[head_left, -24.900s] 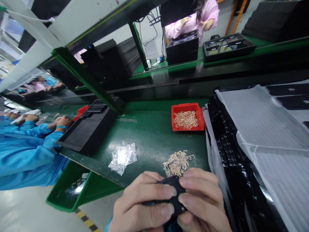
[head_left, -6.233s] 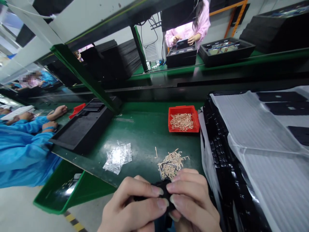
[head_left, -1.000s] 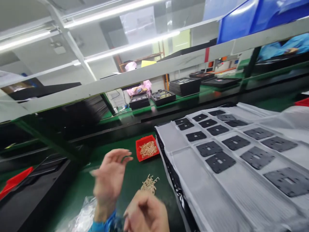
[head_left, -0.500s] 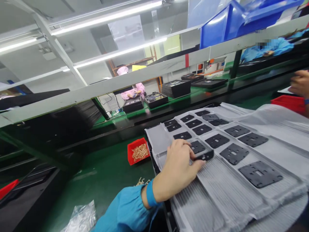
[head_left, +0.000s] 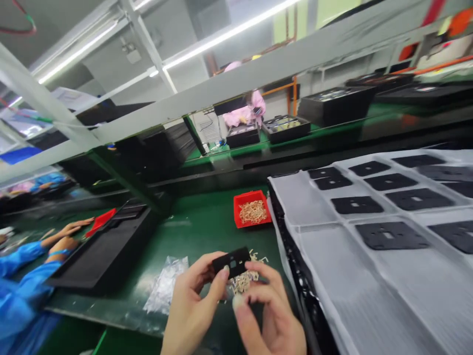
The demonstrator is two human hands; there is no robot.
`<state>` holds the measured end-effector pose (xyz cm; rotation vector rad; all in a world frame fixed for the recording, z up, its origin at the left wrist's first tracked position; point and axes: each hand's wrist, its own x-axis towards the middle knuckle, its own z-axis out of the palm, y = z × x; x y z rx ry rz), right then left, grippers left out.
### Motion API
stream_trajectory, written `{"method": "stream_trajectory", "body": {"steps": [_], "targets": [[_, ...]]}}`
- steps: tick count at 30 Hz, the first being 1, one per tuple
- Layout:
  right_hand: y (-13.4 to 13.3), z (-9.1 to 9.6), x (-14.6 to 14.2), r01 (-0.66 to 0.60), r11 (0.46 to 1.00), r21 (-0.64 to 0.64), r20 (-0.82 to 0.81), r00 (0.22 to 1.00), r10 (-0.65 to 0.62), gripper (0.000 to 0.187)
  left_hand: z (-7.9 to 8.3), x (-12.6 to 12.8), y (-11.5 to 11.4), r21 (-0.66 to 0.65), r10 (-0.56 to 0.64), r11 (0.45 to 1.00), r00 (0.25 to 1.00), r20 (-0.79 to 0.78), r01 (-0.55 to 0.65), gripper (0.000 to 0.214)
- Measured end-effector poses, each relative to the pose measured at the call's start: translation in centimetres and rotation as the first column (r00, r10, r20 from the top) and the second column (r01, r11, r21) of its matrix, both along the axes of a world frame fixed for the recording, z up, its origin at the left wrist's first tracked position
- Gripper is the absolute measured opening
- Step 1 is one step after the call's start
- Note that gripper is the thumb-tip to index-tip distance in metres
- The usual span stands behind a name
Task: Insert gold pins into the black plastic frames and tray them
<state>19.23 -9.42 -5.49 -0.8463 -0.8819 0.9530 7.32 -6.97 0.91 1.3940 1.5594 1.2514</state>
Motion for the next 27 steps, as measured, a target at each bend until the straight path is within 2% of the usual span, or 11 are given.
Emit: {"method": "stream_trajectory", "body": {"steps": [3,6,10,12,15,20,27], "targets": [[1.2,-0.9,-1.0,-0.062,0.983,-0.173,-0.064,0.997,0.052,0.025,-0.3,-0.5,-0.8,-0.024,0.043,0.999,0.999,-0.023,-0.043,0.018],[2.3,-1.1,-0.8,-0.109,0.966,-0.235,-0.123,0.989,0.082,0.026,-0.6,-1.3,-0.9,-0.004,-0.018,1.000,0.992,-0.127,0.018,0.016],[3.3,-1.3,0.1,-0.267,0.942,-0.201,-0.173,0.957,0.234,0.022,-1.1,-2.2,-0.8,0.023,-0.091,0.995,0.961,-0.262,0.100,0.018],[3.6,-1.4,0.4,-0.306,0.935,-0.181,-0.180,0.945,0.274,0.020,-1.2,-2.1,-0.7,0.039,-0.102,0.992,0.952,-0.289,0.118,0.019],[4.0,-1.8,0.5,-0.333,0.928,-0.169,-0.176,0.936,0.305,0.015,-1.3,-1.7,-0.6,0.056,-0.107,0.990,0.949,-0.296,0.130,0.019],[4.2,-2.2,0.6,-0.364,0.919,-0.153,-0.174,0.925,0.338,0.011,-1.3,-1.2,-0.7,0.073,-0.059,0.994,0.961,-0.270,0.081,0.020],[4.1,-2.1,0.7,-0.371,0.918,-0.136,-0.165,0.923,0.349,0.009,-1.0,-1.6,-0.6,0.095,-0.087,0.987,0.932,-0.351,0.128,0.025]]}}
